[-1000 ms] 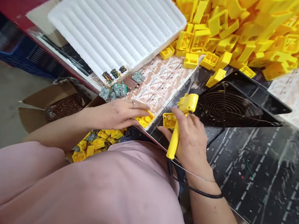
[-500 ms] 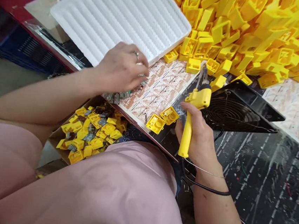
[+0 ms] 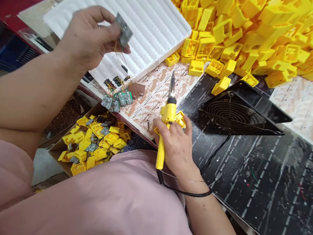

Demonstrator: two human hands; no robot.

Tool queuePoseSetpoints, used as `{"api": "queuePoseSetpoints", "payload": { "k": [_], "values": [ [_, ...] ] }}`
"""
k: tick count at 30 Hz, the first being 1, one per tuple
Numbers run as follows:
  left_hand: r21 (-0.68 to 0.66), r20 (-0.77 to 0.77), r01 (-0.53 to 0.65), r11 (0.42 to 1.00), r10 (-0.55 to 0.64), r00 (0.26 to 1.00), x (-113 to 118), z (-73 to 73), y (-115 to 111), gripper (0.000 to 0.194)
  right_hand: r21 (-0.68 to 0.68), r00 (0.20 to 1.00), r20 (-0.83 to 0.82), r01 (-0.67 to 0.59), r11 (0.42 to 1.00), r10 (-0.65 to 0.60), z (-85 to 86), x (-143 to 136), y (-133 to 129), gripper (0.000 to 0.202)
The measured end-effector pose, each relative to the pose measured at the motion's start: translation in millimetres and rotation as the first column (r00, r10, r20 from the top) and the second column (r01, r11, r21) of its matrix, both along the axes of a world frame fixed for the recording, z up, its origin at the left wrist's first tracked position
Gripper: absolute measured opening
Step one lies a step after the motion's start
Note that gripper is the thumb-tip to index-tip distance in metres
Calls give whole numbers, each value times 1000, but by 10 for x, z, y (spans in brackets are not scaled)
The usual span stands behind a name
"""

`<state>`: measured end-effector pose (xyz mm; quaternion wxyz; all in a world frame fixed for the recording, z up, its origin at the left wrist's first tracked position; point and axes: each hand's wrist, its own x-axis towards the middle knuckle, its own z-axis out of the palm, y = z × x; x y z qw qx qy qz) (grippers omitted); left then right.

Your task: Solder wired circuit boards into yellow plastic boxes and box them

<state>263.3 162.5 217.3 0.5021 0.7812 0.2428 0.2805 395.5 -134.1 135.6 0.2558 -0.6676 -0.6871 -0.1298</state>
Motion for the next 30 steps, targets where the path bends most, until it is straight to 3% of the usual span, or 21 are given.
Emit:
{"api": "queuePoseSetpoints", "payload": {
  "k": [2,4,7,10,13,15,17,18,19,20,22,23,24,26,28,30],
  "values": [
    [-54,74,45,997,-41,996,-20,60,-69,35,35,997,-77,6,999,-3,42,44,-17,36],
    [-106,2,176,979,-177,984,15,68,-227,41,100,989,-146,36,994,-21,120,54,-31,46],
    [-285,-127,335,898,-382,915,132,-10,-551,47,183,985,-171,67,981,-36,265,25,-50,58],
    [-472,-82,437,765,-532,843,249,-147,-838,41,198,993,-115,16,980,7,360,-7,-76,60],
    [-652,-13,480,587,-641,767,297,-272,-995,45,237,993,-119,35,971,-6,363,-9,-120,55],
    [-749,33,461,475,-669,743,270,-329,-1027,51,283,987,-154,95,955,-52,339,-2,-155,54],
    [-799,70,426,423,-640,765,202,-366,-1026,56,331,972,-214,167,929,-99,322,1,-185,52],
    [-791,68,409,454,-599,798,159,-378,-1025,57,341,961,-252,203,918,-119,319,0,-195,50],
    [-747,47,397,533,-552,832,114,-385,-1029,57,347,948,-291,231,909,-130,320,-4,-202,48],
    [-654,16,391,647,-505,863,73,-389,-1043,54,348,935,-327,256,902,-139,323,-10,-206,46],
    [-329,-42,381,864,-416,908,14,-385,-1111,46,341,922,-356,278,898,-150,328,-29,-204,42],
    [-153,-46,372,916,-382,923,2,-380,-1165,42,337,923,-353,278,900,-153,326,-41,-199,42],
    [-27,-33,353,935,-354,935,4,-375,-1230,40,336,927,-342,275,901,-155,318,-55,-192,42],
    [9,28,284,959,-284,958,49,-377,-1376,39,334,940,-299,262,906,-161,284,-83,-171,45],
    [-162,87,211,964,-199,976,130,-407,-1518,39,343,956,-245,242,908,-162,234,-108,-145,47],
    [-360,133,174,917,-134,982,218,-466,-1626,40,368,971,-184,213,905,-154,184,-121,-122,42]
  ]
}}
